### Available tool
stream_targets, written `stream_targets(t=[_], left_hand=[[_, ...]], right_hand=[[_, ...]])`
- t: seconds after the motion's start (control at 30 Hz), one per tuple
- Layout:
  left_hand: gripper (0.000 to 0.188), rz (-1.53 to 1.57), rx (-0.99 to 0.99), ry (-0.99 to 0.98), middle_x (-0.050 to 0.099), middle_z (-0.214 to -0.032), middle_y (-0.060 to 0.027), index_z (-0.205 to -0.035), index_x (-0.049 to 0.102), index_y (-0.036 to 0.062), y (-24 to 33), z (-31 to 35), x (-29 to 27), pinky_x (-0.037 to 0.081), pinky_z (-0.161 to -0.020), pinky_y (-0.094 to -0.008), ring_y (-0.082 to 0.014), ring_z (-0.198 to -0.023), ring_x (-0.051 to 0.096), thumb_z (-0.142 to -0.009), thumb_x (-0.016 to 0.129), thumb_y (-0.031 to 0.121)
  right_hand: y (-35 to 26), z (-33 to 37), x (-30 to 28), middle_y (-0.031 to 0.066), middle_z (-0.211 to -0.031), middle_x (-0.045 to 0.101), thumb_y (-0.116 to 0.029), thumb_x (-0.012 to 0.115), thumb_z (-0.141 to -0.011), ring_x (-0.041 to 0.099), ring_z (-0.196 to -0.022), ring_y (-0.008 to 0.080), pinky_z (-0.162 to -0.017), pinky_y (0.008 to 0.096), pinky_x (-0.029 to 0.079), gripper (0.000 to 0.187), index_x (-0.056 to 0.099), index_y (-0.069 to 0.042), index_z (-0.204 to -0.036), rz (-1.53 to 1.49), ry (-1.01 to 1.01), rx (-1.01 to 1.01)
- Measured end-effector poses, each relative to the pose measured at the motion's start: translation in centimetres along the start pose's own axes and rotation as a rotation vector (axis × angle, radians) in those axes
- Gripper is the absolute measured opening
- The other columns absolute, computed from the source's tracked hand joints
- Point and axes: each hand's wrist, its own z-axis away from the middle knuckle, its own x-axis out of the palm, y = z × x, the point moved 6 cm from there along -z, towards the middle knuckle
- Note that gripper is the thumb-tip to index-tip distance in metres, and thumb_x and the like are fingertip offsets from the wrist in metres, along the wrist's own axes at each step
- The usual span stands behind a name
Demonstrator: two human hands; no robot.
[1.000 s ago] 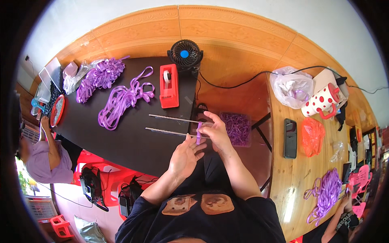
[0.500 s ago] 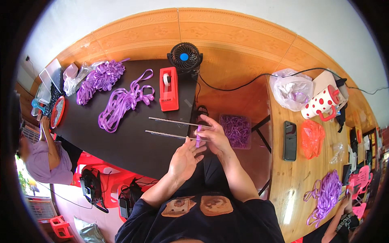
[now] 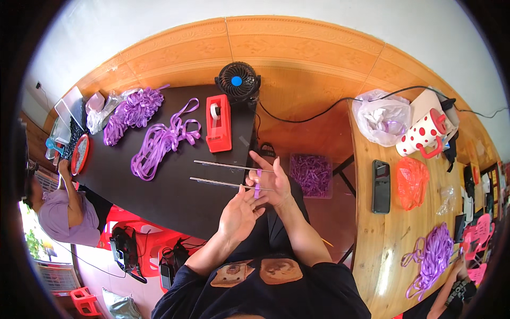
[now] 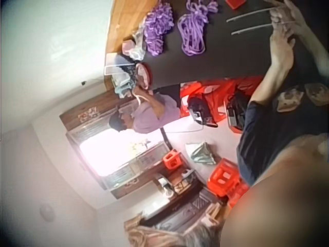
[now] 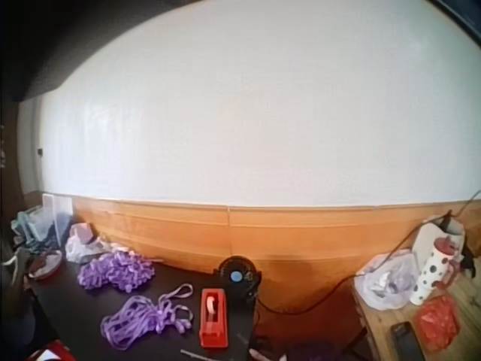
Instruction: Wrapping and tying purple ribbon around two metal rods to create a decorative item.
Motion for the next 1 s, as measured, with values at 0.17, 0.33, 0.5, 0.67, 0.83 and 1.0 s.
stream_targets(t=[0.17,0.33,0.5,0.67,0.83,1.0], left_hand=[[0.035,-0.006,-0.008,-0.016,0.055,-0.119,-0.0065,-0.112,0.053,0.0084,0.1,0.0,0.2,0.035,-0.088,-0.0372,-0.0222,-0.11,0.05,-0.097,0.042,0.038],[0.038,-0.045,-0.011,-0.013,0.056,-0.119,-0.0071,-0.114,0.053,0.0084,0.3,-0.1,0.3,0.034,-0.088,-0.0366,-0.0222,-0.109,0.05,-0.098,0.041,0.041],[0.039,-0.046,-0.01,-0.01,0.056,-0.118,-0.0072,-0.114,0.052,0.0083,0.4,0.1,0.6,0.034,-0.088,-0.0367,-0.0214,-0.108,0.05,-0.098,0.041,0.042],[0.045,-0.063,-0.012,-0.036,0.056,-0.114,-0.0063,-0.114,0.053,0.0069,0.2,0.2,0.8,0.034,-0.089,-0.0354,-0.02,-0.107,0.049,-0.098,0.039,0.046],[0.05,-0.04,-0.011,-0.095,0.057,-0.113,-0.0062,-0.116,0.054,0.0058,0.0,-0.4,0.0,0.033,-0.09,-0.0353,-0.0188,-0.106,0.049,-0.098,0.037,0.049],[0.049,-0.098,0.004,-0.051,0.056,-0.119,-0.0042,-0.12,0.052,0.0065,-0.2,-0.1,0.0,0.033,-0.089,-0.0358,-0.0192,-0.109,0.049,-0.099,0.032,0.046]], right_hand=[[-0.7,0.8,0.3,0.0185,-0.104,0.058,-0.06,0.039,-0.092,0.054,-0.105,0.034,-0.092,0.0487,0.044,0.075,0.024,-0.012,-0.147,0.185,0.12,-0.025],[-1.4,1.9,1.6,0.0237,-0.107,0.061,-0.037,0.058,-0.092,0.058,-0.104,0.0329,-0.088,0.0446,0.047,0.065,0.028,-0.013,-0.145,0.314,0.265,-0.056],[-2.8,2.0,0.2,0.0173,-0.093,0.066,-0.006,0.069,-0.081,0.067,-0.083,0.023,-0.074,0.033,0.053,0.071,0.032,-0.009,-0.142,0.723,0.499,-0.048],[-0.9,1.2,-3.3,0.0166,-0.093,0.068,-0.002,0.062,-0.085,0.068,-0.084,0.0245,-0.074,0.034,0.056,0.064,0.034,-0.009,-0.142,0.34,0.258,-0.13],[0.7,2.2,-4.3,0.0225,-0.108,0.061,-0.009,0.061,-0.085,0.063,-0.099,0.0317,-0.085,0.0406,0.053,0.07,0.026,-0.011,-0.146,0.171,0.201,-0.125],[-0.6,1.9,0.2,0.0216,-0.114,0.06,-0.022,0.059,-0.09,0.059,-0.107,0.0337,-0.095,0.0467,0.046,0.063,0.03,-0.01,-0.144,0.276,0.123,-0.057]])
